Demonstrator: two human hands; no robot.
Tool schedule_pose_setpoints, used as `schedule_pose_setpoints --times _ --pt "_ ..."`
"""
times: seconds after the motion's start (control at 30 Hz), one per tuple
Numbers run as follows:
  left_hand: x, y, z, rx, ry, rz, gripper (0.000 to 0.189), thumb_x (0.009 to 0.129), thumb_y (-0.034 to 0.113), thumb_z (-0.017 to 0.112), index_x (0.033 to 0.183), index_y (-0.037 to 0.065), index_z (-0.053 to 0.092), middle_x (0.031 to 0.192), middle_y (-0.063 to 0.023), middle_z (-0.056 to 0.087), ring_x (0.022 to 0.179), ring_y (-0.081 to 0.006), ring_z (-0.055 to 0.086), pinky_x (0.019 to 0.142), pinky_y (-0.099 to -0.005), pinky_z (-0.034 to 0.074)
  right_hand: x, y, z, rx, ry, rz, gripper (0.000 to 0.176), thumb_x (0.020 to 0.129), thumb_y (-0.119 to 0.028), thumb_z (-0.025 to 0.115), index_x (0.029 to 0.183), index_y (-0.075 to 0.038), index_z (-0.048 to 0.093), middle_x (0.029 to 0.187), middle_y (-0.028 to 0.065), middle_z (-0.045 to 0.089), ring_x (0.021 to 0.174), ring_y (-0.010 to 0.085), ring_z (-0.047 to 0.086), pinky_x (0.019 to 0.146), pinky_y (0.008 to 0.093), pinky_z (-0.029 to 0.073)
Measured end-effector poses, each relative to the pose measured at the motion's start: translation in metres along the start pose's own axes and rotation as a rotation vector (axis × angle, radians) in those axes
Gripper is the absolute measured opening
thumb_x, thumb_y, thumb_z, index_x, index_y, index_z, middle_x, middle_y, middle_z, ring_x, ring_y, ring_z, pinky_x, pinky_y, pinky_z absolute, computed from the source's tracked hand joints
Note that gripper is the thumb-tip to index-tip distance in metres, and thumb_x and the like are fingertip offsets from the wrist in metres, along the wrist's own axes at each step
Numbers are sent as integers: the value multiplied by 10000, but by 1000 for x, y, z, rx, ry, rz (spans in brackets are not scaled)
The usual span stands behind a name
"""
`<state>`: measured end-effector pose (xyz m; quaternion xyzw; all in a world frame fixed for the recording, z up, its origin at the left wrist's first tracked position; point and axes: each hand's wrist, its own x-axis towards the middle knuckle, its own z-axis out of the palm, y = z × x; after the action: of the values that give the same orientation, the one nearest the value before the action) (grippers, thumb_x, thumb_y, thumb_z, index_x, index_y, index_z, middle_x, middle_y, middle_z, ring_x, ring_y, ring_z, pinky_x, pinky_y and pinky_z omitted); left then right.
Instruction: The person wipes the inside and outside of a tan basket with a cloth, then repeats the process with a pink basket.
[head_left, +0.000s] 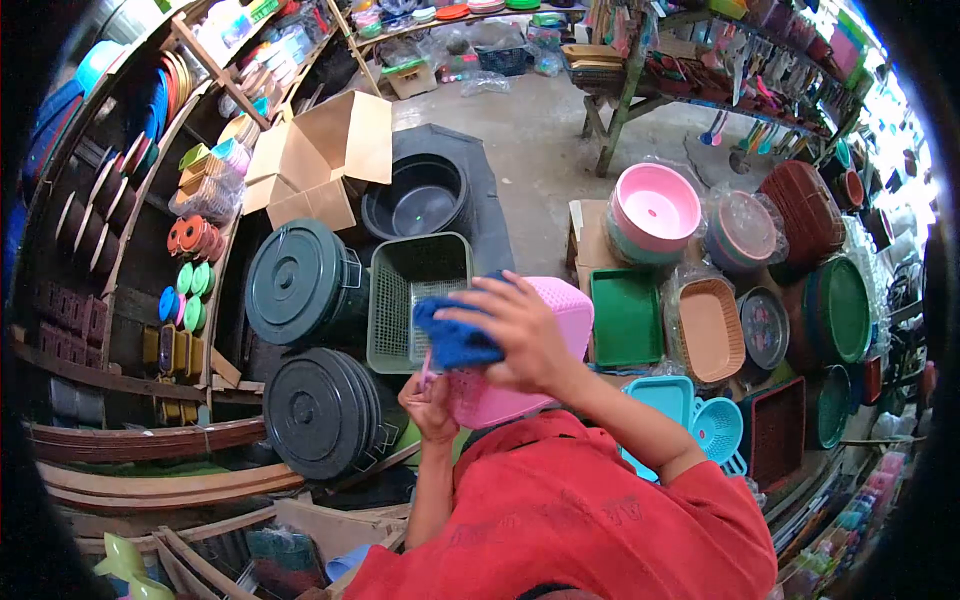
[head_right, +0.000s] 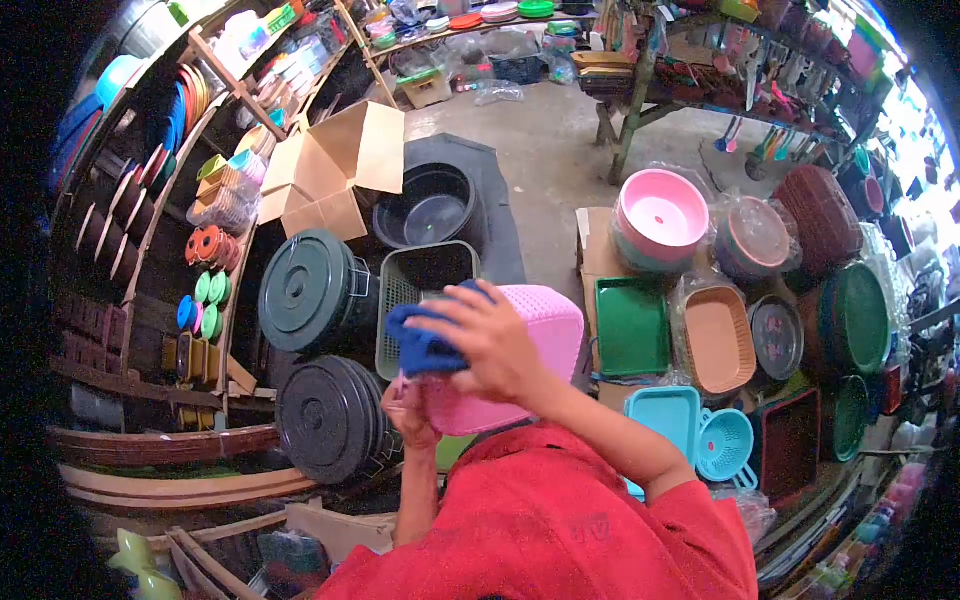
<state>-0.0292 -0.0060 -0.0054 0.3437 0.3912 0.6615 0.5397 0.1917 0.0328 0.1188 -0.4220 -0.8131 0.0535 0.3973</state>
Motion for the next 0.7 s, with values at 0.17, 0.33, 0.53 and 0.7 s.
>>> schedule_pose_setpoints --times 0.17,0.33,0.53,0.7 --pt "4 28 -35 -54 189 77 292 928 246 813 1010 63 601 914 11 609 797 -88 575 763 -297 527 -25 67 -16 405 -96 495 473 901 -291 734 1337 -110 700 1223 139 748 1176 327 690 1093 431 487" --pt "21 36 -90 -9 -50 28 648 1018 535 619 1488 96 535 1385 -132 654 1261 -311 648 1072 -512 545 -64 109 -8 878 -3 880 385 1066 -306 616 1294 -8 700 1155 54 747 1049 153 655 964 323 501" --pt "31 -40 -124 -131 59 -93 605 1090 502 521 1502 60 532 1473 -110 598 1357 -268 564 1171 -443 428 -48 91 -20 1102 267 960 363 1047 -342 679 1207 -25 751 1045 -12 742 934 108 646 867 298 523" --pt "51 25 -39 435 4 145 508 1105 343 447 1422 -37 562 1397 -154 639 1336 -272 584 1183 -421 396 -29 70 -43 711 -136 623 310 907 -64 651 1184 -94 789 1001 45 795 914 94 649 882 327 538"
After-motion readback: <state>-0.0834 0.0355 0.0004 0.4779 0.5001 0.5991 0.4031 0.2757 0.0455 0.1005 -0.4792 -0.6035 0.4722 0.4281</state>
